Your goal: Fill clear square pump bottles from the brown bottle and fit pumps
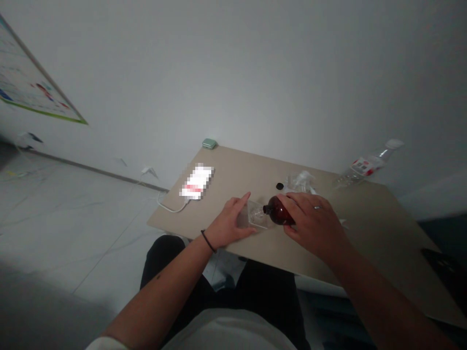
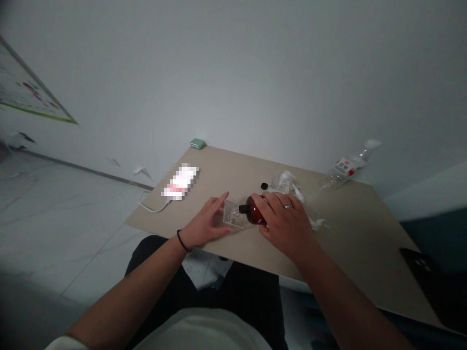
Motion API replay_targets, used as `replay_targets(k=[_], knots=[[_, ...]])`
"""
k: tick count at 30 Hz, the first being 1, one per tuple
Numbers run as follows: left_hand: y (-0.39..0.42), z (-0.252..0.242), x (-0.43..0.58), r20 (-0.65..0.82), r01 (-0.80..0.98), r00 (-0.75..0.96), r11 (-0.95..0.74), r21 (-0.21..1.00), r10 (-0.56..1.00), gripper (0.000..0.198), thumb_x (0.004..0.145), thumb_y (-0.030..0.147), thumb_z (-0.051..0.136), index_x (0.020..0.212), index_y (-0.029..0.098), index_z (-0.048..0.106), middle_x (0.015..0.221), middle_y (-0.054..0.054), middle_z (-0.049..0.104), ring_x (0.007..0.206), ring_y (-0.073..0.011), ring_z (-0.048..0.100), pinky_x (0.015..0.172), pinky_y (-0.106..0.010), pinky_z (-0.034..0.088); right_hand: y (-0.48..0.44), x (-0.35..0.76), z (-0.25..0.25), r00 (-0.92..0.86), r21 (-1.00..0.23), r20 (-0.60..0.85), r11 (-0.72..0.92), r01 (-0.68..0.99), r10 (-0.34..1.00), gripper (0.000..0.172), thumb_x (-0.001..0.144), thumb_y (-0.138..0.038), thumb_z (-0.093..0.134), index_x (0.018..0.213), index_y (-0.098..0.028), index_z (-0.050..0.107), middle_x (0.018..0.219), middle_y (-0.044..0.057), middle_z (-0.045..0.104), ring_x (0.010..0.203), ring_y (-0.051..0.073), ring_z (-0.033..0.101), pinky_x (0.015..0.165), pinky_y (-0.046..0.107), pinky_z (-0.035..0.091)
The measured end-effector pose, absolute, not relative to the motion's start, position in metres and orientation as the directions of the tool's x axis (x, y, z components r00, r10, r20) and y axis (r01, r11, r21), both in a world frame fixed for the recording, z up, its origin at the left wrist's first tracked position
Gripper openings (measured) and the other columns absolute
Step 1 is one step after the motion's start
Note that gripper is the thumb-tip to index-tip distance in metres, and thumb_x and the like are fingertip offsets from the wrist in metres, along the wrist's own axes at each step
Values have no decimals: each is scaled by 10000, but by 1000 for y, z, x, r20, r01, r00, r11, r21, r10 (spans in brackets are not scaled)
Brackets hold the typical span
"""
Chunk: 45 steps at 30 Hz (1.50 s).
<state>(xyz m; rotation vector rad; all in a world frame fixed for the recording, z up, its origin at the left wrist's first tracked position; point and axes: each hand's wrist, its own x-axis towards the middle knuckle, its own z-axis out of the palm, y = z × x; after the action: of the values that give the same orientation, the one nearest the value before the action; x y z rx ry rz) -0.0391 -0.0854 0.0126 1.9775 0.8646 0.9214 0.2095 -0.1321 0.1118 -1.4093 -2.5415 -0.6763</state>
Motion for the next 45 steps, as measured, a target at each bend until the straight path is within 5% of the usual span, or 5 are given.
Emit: replay_targets(k=[45], knots=[[-84,12,-39,291,264,521,-476,839,802,1055,785,406,862,1628,306,236,1328,-131,505,1224,-314,519,1115,-563,429,-130,210,122,-621,434,349,466,771,702,555,814,-186,665,1363,-166,589,1245,141,709,1121,314,602,987,464,382]])
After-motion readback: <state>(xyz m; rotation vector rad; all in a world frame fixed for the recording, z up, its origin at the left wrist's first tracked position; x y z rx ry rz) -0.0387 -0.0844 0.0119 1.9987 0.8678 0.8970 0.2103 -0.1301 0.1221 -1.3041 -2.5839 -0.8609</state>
